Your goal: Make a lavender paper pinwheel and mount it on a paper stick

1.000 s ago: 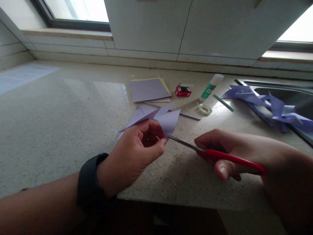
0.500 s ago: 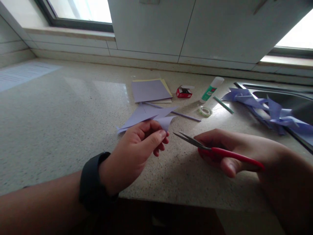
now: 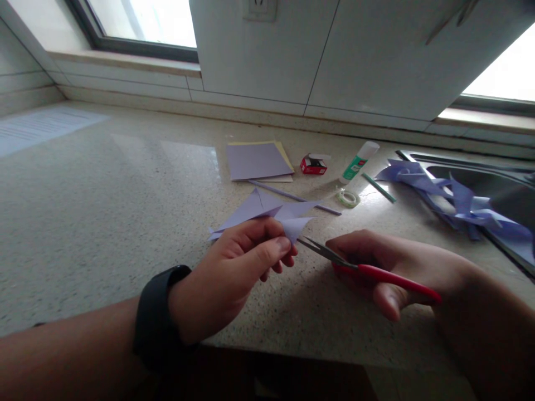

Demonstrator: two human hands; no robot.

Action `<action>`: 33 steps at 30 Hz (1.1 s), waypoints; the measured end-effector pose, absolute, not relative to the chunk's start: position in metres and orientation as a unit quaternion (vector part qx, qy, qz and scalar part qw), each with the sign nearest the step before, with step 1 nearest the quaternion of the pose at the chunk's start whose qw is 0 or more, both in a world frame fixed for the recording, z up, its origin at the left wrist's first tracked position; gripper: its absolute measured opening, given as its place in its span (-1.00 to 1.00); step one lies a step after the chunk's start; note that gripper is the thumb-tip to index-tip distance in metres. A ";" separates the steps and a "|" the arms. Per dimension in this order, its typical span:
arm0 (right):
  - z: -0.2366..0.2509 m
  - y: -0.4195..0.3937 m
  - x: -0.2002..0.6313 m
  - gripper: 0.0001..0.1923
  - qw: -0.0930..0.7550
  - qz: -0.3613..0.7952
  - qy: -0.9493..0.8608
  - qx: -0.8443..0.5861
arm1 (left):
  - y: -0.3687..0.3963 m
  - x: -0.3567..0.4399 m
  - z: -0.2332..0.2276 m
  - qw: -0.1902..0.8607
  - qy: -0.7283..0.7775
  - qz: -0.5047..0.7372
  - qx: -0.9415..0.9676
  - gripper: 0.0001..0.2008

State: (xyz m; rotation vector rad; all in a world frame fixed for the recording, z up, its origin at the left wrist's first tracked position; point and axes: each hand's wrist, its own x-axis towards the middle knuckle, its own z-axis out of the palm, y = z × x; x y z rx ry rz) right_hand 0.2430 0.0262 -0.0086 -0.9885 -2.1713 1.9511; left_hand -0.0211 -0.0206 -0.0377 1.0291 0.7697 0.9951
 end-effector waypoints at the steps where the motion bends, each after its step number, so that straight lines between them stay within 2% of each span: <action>1: -0.009 0.026 0.243 -0.31 0.028 0.639 -0.701 -0.315 | -0.021 -0.021 -0.037 0.690 0.341 0.443 0.459 -0.89; 15: -0.012 0.028 0.244 -0.39 0.013 0.638 -0.706 -0.307 | -0.019 -0.019 -0.027 0.700 0.300 0.436 0.479 -0.85; 22: -0.012 0.029 0.244 -0.31 0.012 0.640 -0.708 -0.298 | -0.022 -0.021 -0.025 0.719 0.283 0.432 0.465 -0.85; 29: -0.015 0.029 0.244 -0.35 0.005 0.669 -0.681 -0.297 | -0.022 -0.023 -0.025 0.709 0.277 0.418 0.497 -0.82; 33: -0.010 0.029 0.245 -0.37 -0.009 0.642 -0.702 -0.307 | -0.020 -0.024 -0.026 0.704 0.271 0.411 0.511 -0.82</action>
